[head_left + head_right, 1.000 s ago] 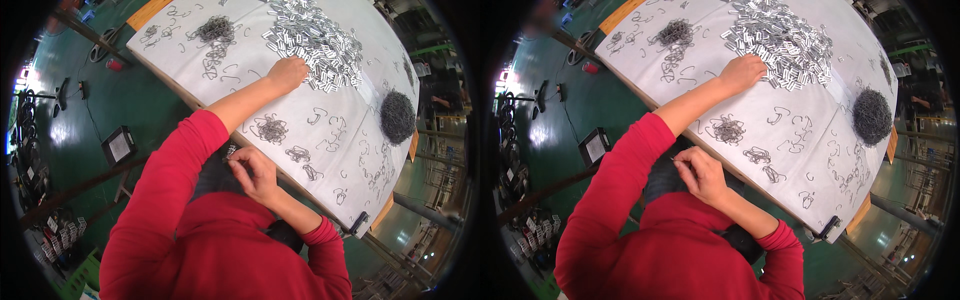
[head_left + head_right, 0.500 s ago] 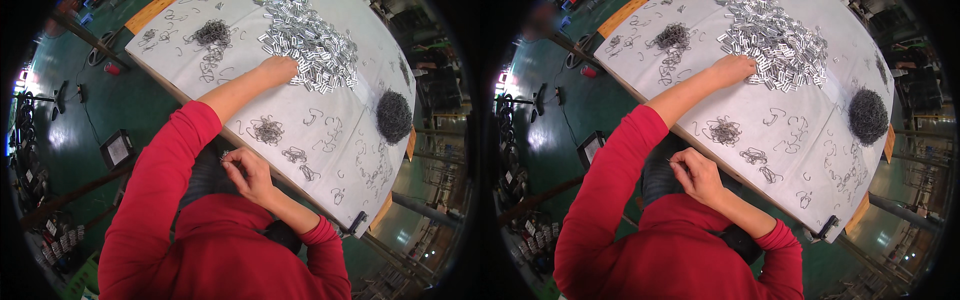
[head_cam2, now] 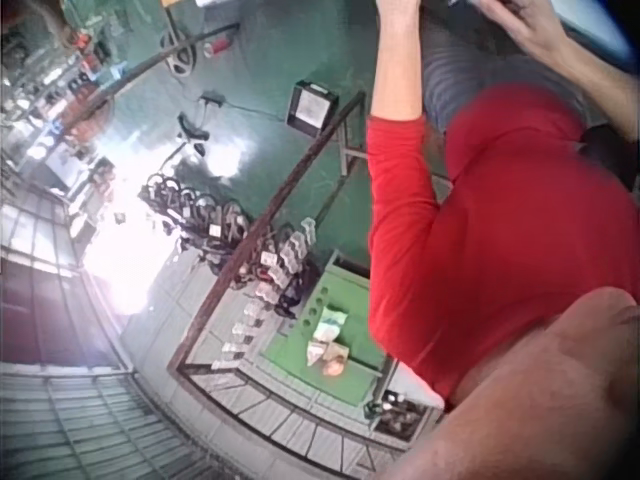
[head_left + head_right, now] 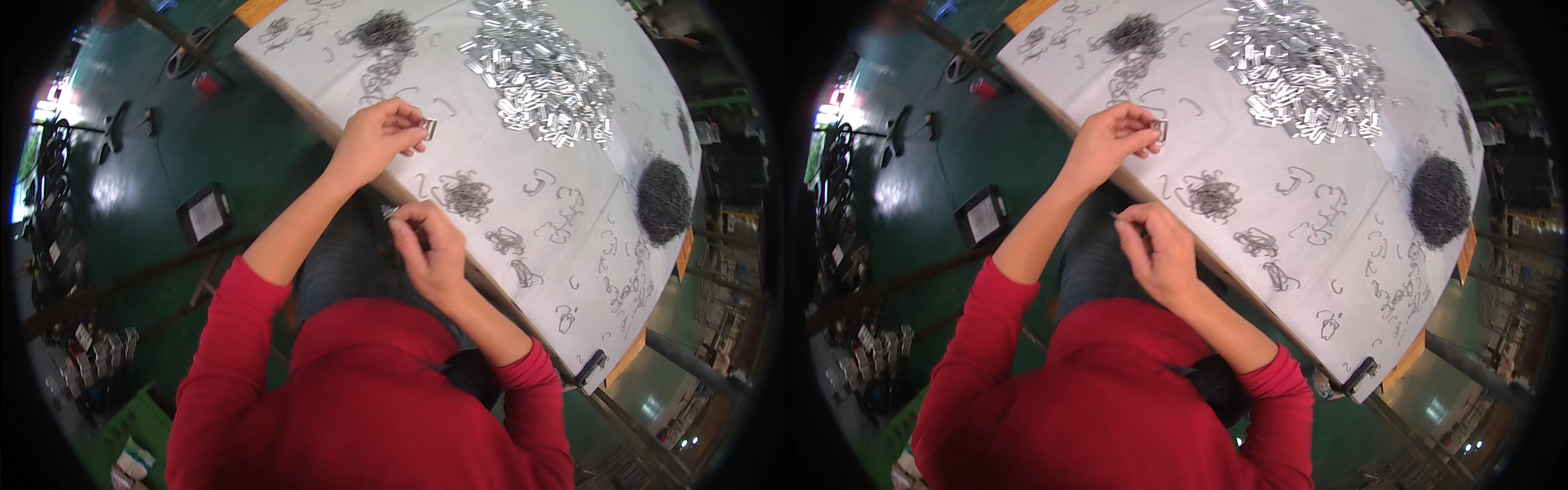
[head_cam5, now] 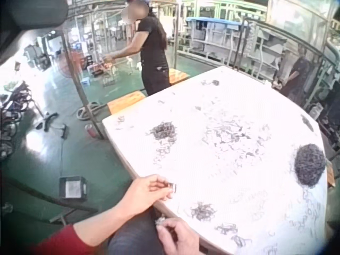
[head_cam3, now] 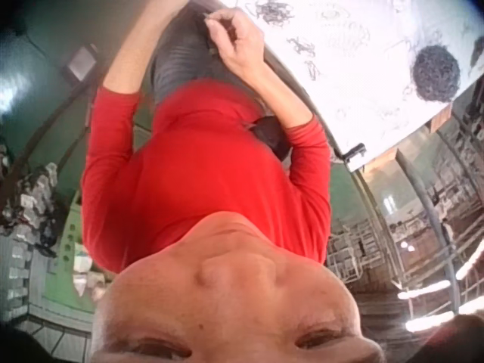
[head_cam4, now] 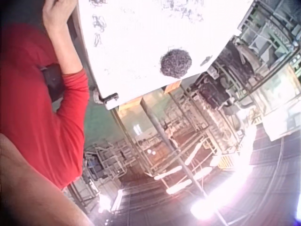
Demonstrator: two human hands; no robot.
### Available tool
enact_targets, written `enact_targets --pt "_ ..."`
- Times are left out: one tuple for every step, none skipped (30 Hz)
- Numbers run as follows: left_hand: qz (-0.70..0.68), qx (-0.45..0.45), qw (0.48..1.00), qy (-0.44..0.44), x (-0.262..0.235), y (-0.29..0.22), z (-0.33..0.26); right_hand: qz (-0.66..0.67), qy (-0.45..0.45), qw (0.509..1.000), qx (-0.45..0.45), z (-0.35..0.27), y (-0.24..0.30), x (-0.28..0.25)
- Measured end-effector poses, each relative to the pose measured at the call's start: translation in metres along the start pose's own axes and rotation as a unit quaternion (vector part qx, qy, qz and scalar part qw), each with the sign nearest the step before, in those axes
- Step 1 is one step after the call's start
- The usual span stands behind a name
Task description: The person assembles small metal hooks and rectangular clips by hand at a workbench. They repeatedly pick up a hook and a clip, interlock them, and place the assembled unit onto a vertical rack. The process is continuous and repetitive throughout the clip.
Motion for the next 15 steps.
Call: enact_targets --pt "-0.059 -0.016 0.998 0.002 -0.005 0.004 -0.02 0.004 -0.012 1.0 0.001 -0.001 -0.003 0.001" --pt "-0.079 -0.028 0.996 -0.011 -0.01 0.007 -0.038 0.009 -0.021 1.0 -0.001 -0.001 -0.004 0.003" --pt "-0.101 -0.04 0.994 -0.025 -0.014 0.011 -0.054 0.01 -0.016 1.0 0.02 0.001 -0.005 0.004" --pt "-0.123 -0.051 0.99 -0.038 -0.017 0.014 -0.067 0.009 -0.017 1.0 0.019 0.0 -0.007 0.006" --pt "-0.118 -0.062 0.99 -0.048 -0.019 0.015 -0.076 0.006 -0.016 1.0 0.019 0.002 -0.007 0.007" --pt "-0.117 -0.053 0.99 -0.062 -0.02 0.015 -0.084 0.003 -0.016 1.0 0.019 0.003 -0.006 0.009" --pt "-0.115 -0.043 0.99 -0.075 -0.02 0.014 -0.092 -0.001 -0.012 1.0 0.021 0.004 -0.007 0.012" --pt "-0.114 -0.032 0.989 -0.087 -0.019 0.012 -0.098 -0.007 -0.009 1.0 0.022 0.004 -0.006 0.013" --pt "-0.126 -0.031 0.987 -0.09 -0.018 0.01 -0.102 -0.013 -0.007 1.0 0.024 0.005 -0.006 0.015" --pt "-0.124 -0.027 0.988 -0.093 -0.017 0.008 -0.106 -0.013 -0.009 0.999 0.028 0.005 -0.006 0.017" --pt "-0.122 -0.022 0.988 -0.096 -0.016 0.007 -0.108 -0.014 -0.01 0.999 0.031 0.005 -0.007 0.019" --pt "-0.12 -0.017 0.988 -0.098 -0.015 0.005 -0.111 -0.015 -0.012 0.999 0.035 0.005 -0.008 0.021" --pt "-0.097 -0.024 0.989 -0.106 -0.016 0.004 -0.113 -0.027 -0.011 0.999 0.03 0.006 -0.007 0.022" --pt "-0.073 -0.007 0.99 -0.122 -0.018 0.004 -0.114 -0.042 -0.011 0.999 0.024 0.006 -0.006 0.024" --pt "-0.049 0.011 0.989 -0.138 -0.019 0.006 -0.115 -0.057 -0.01 0.998 0.019 0.007 -0.006 0.025"
Point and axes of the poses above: each hand's wrist, its own z-axis towards the middle knuckle, its own x-axis out of the palm, y = z × x, the point moved 4 cm from there along z, towards the middle knuckle, and after that the axes turned 13 degrees about -x, right-handed, at the moved point
